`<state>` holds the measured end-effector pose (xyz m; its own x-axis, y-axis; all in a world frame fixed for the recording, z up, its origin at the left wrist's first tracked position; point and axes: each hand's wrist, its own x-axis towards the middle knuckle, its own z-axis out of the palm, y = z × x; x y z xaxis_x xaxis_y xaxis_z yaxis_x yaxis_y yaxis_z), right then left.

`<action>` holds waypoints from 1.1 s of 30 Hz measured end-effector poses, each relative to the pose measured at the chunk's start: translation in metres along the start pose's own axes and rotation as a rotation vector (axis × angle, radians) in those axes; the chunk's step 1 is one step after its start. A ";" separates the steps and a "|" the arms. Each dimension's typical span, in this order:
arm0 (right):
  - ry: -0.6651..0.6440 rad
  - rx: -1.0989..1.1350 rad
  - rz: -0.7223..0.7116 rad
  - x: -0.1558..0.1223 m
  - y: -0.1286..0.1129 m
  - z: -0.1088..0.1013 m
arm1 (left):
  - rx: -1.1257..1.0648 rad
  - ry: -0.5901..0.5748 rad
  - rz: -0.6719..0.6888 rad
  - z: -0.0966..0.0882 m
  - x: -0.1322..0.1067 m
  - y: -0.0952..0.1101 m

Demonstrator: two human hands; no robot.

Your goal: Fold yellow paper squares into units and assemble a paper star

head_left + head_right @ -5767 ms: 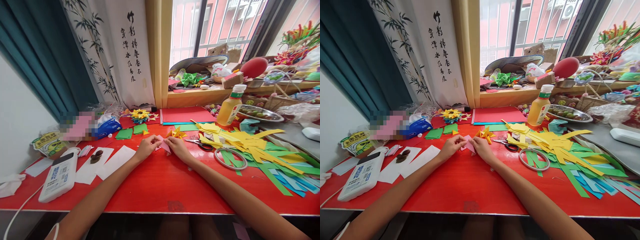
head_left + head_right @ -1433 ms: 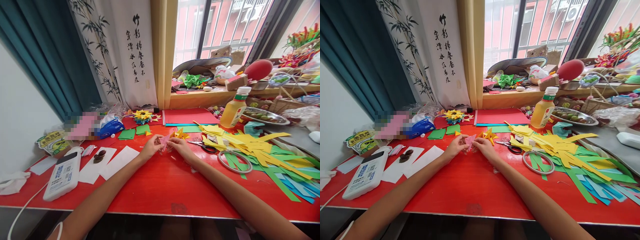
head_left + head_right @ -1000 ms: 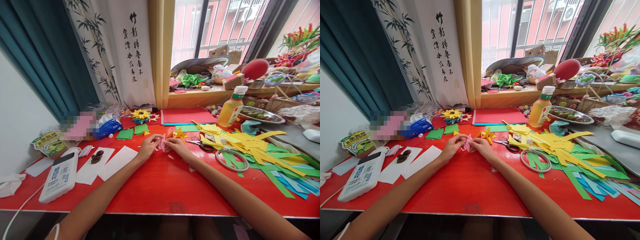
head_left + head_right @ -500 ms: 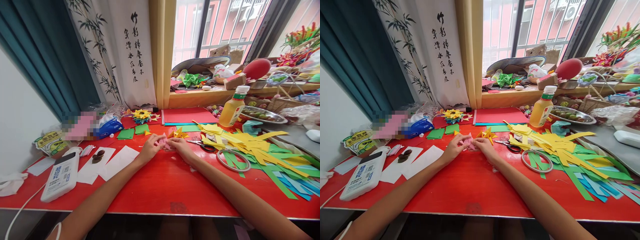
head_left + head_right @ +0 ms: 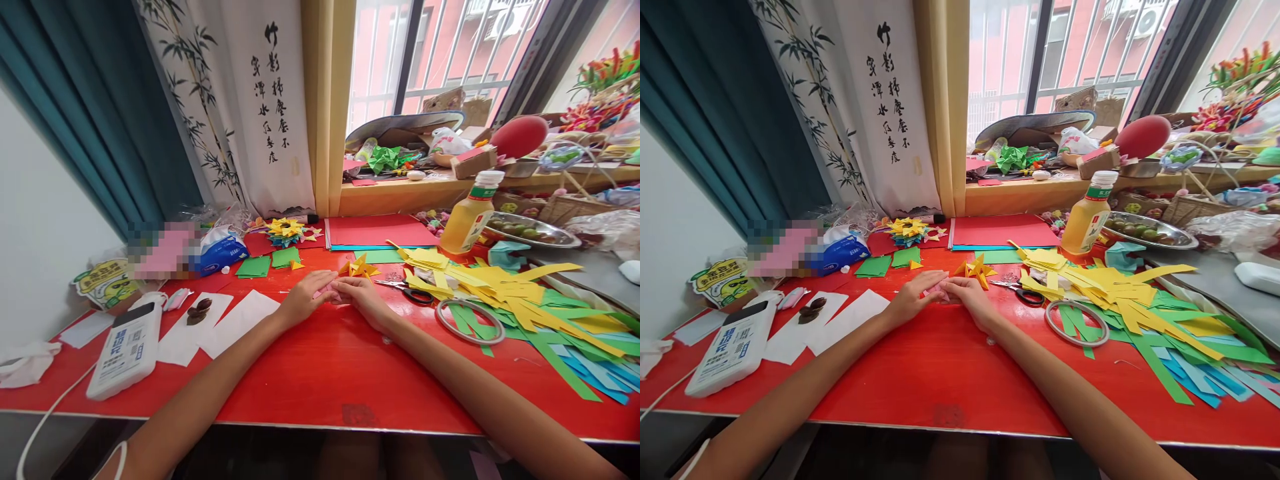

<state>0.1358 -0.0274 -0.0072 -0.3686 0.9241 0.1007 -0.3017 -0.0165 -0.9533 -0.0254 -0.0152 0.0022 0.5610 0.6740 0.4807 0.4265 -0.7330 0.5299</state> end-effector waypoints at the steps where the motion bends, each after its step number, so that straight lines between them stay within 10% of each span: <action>1: 0.002 -0.009 -0.002 0.000 0.000 0.000 | -0.020 -0.002 -0.025 0.000 0.000 0.002; 14: 0.121 -0.252 -0.134 0.005 0.002 -0.001 | -0.400 0.155 -0.360 -0.001 0.002 0.004; 33: -0.104 -0.204 -0.039 0.007 0.003 -0.004 | -0.606 0.020 -0.379 0.003 0.003 -0.005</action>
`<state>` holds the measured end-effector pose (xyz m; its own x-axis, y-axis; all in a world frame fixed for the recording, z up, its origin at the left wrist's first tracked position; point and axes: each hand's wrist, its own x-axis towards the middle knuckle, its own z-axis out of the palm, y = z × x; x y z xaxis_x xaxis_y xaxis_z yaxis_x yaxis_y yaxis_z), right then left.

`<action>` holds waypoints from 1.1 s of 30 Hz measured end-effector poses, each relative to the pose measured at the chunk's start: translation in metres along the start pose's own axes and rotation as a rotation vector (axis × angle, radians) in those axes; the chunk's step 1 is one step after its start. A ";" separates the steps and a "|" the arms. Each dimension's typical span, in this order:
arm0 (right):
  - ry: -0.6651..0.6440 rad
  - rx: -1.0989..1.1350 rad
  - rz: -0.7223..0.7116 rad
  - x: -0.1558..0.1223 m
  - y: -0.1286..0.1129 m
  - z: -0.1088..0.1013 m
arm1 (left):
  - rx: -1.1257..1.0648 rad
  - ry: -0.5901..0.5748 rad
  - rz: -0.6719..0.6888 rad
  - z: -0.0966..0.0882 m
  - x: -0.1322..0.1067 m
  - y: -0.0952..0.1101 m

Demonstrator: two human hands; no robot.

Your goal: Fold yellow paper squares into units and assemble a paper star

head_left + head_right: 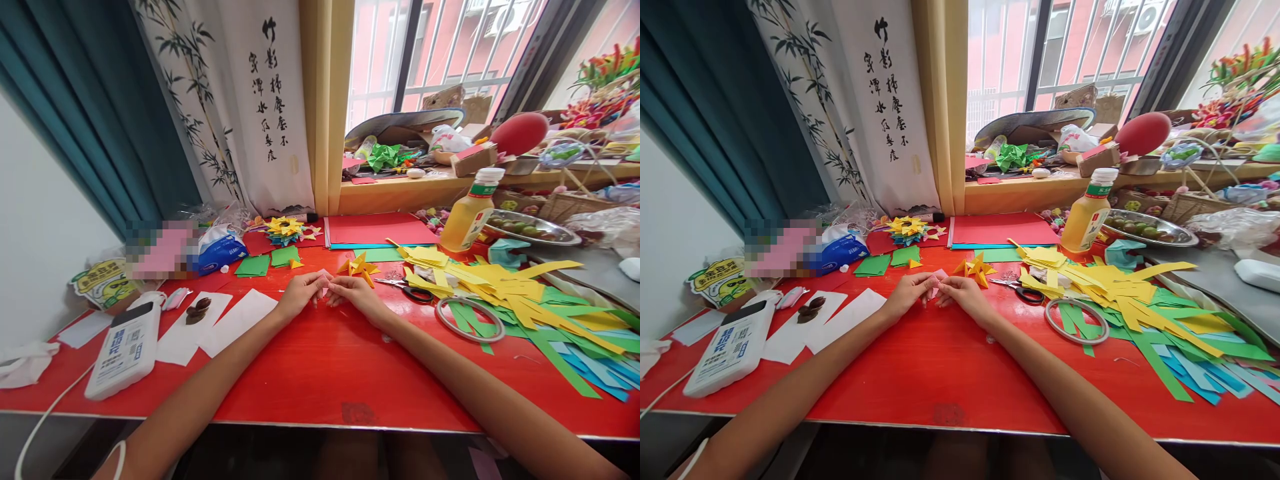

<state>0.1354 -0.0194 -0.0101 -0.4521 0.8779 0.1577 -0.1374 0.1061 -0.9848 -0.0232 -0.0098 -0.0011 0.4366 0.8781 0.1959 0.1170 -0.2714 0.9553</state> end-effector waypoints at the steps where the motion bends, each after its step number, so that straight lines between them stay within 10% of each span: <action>1: -0.006 0.008 0.007 0.000 0.000 0.000 | -0.001 -0.002 -0.002 0.000 0.000 -0.001; 9: 0.145 -0.039 -0.002 0.001 0.002 0.001 | -0.037 -0.040 -0.029 0.002 0.003 -0.008; 15: 0.290 0.028 -0.054 0.001 0.005 -0.004 | 0.151 0.140 -0.031 0.001 0.003 -0.011; 22: 0.217 0.009 0.030 0.000 0.001 -0.004 | 0.363 0.203 0.031 0.001 -0.004 0.001; 33: 0.189 0.044 0.022 0.002 0.003 -0.001 | -0.087 0.165 -0.065 -0.001 0.000 -0.003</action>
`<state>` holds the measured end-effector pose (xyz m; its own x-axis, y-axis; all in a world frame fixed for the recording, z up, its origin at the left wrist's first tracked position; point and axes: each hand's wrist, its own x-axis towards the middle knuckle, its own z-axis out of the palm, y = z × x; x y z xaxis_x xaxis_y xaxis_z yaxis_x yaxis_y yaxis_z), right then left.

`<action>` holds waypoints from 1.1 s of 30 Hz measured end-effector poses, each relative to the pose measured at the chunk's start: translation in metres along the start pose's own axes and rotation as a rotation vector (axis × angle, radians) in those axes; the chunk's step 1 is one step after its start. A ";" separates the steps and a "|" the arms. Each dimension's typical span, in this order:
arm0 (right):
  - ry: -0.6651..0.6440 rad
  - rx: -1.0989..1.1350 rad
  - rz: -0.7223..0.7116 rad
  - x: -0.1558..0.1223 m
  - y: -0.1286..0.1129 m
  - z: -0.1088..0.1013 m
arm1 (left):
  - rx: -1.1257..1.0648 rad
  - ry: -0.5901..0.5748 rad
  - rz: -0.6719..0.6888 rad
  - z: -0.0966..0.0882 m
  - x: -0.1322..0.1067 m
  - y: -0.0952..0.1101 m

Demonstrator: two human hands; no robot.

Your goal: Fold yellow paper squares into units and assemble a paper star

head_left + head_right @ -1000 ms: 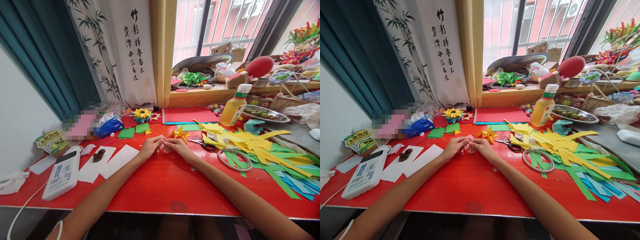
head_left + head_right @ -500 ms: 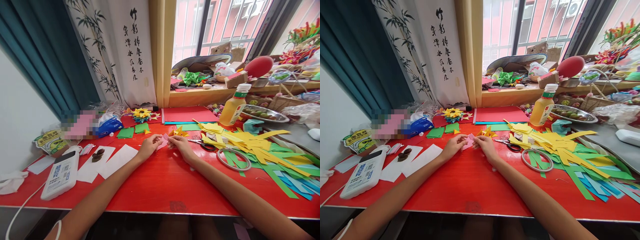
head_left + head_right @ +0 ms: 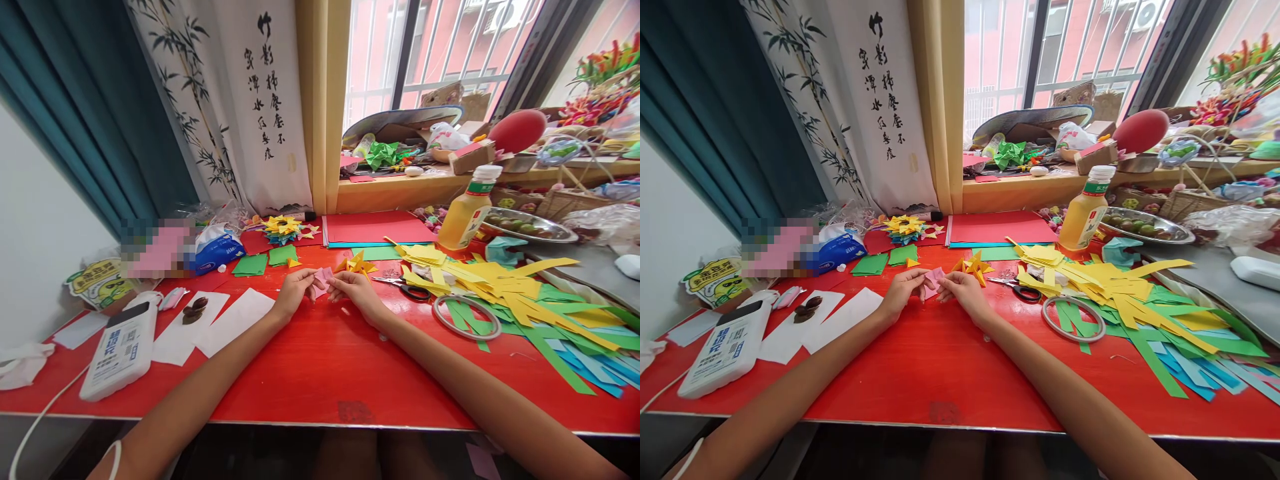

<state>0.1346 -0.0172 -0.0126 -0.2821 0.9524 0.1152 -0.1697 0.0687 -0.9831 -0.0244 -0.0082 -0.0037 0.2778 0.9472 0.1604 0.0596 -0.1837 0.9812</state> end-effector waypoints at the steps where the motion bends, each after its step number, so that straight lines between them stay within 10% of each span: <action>1: 0.013 0.004 0.000 0.000 0.000 -0.001 | -0.009 0.005 -0.007 -0.001 0.001 0.000; 11: -0.079 -0.074 0.005 -0.001 -0.002 0.001 | 0.404 0.065 0.115 0.000 -0.004 0.002; 33: -0.296 -0.367 -0.034 -0.004 -0.001 0.001 | 0.512 -0.103 0.175 0.002 -0.008 0.011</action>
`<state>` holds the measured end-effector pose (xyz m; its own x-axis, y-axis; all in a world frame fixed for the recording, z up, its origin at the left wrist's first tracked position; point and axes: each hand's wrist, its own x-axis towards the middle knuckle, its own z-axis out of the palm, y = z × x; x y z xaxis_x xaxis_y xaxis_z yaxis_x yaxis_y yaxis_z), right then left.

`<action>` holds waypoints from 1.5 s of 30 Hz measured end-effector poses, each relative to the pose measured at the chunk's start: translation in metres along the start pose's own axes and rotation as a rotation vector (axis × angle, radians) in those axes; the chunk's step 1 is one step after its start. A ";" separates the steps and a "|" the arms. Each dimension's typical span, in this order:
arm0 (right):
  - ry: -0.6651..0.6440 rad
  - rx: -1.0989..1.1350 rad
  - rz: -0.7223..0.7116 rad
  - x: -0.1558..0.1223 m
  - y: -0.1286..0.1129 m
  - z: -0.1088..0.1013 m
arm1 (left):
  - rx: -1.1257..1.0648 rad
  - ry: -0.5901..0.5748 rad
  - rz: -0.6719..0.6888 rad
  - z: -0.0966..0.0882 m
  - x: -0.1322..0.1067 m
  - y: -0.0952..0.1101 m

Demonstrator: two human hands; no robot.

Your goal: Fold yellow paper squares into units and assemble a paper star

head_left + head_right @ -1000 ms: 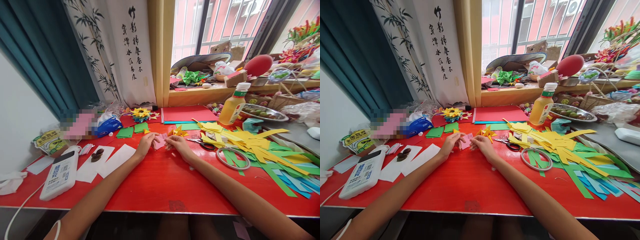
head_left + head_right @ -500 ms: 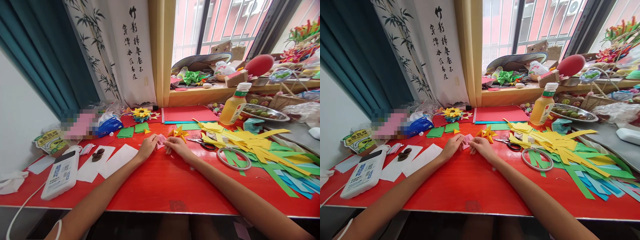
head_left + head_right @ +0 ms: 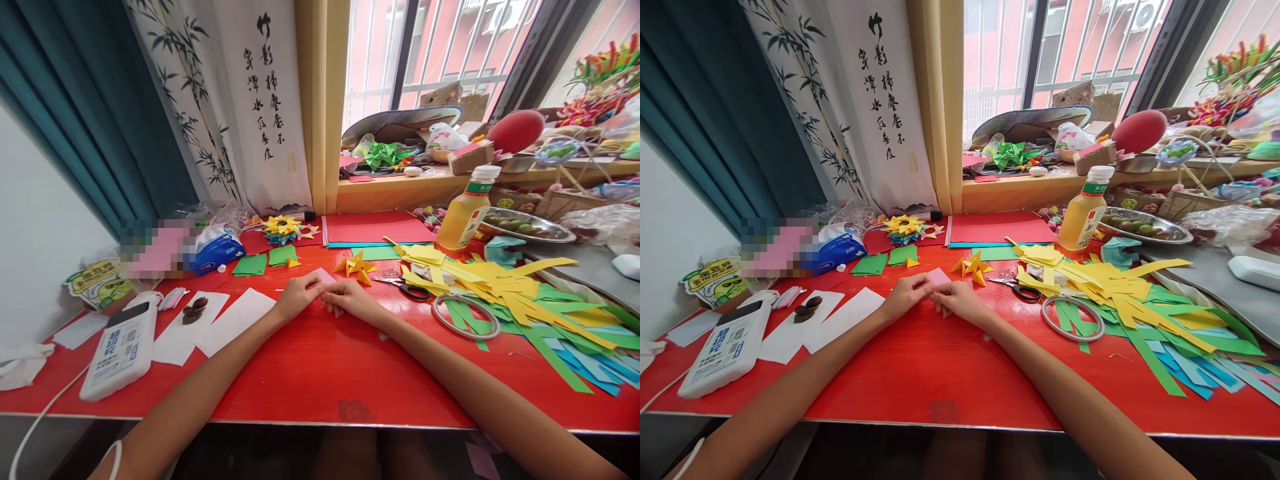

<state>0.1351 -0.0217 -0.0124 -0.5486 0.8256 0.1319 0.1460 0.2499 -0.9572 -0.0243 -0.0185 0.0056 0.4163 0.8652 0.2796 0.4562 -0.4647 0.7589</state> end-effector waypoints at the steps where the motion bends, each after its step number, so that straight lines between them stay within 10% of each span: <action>1: 0.004 -0.017 -0.001 0.000 -0.001 0.000 | 0.002 -0.025 0.012 0.000 0.000 -0.001; 16: -0.086 -0.177 -0.060 -0.005 -0.010 -0.001 | -0.186 -0.191 -0.048 -0.002 -0.003 0.001; 22: 0.067 -0.062 0.009 -0.003 -0.005 -0.002 | -0.250 -0.158 -0.065 0.001 0.003 -0.003; 32: 0.348 -0.176 -0.115 0.001 0.002 -0.003 | -0.126 0.372 -0.152 -0.024 0.015 -0.021; 38: 0.227 -0.652 -0.198 0.002 0.007 0.006 | -0.329 0.239 -0.384 -0.023 0.019 -0.042; 45: 0.155 -0.910 -0.223 0.000 0.004 0.007 | -0.016 0.332 -0.226 -0.019 0.018 -0.039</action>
<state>0.1300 -0.0247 -0.0183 -0.5353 0.7528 0.3832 0.6723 0.6543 -0.3463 -0.0491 0.0182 -0.0079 0.0293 0.9602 0.2777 0.4936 -0.2555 0.8313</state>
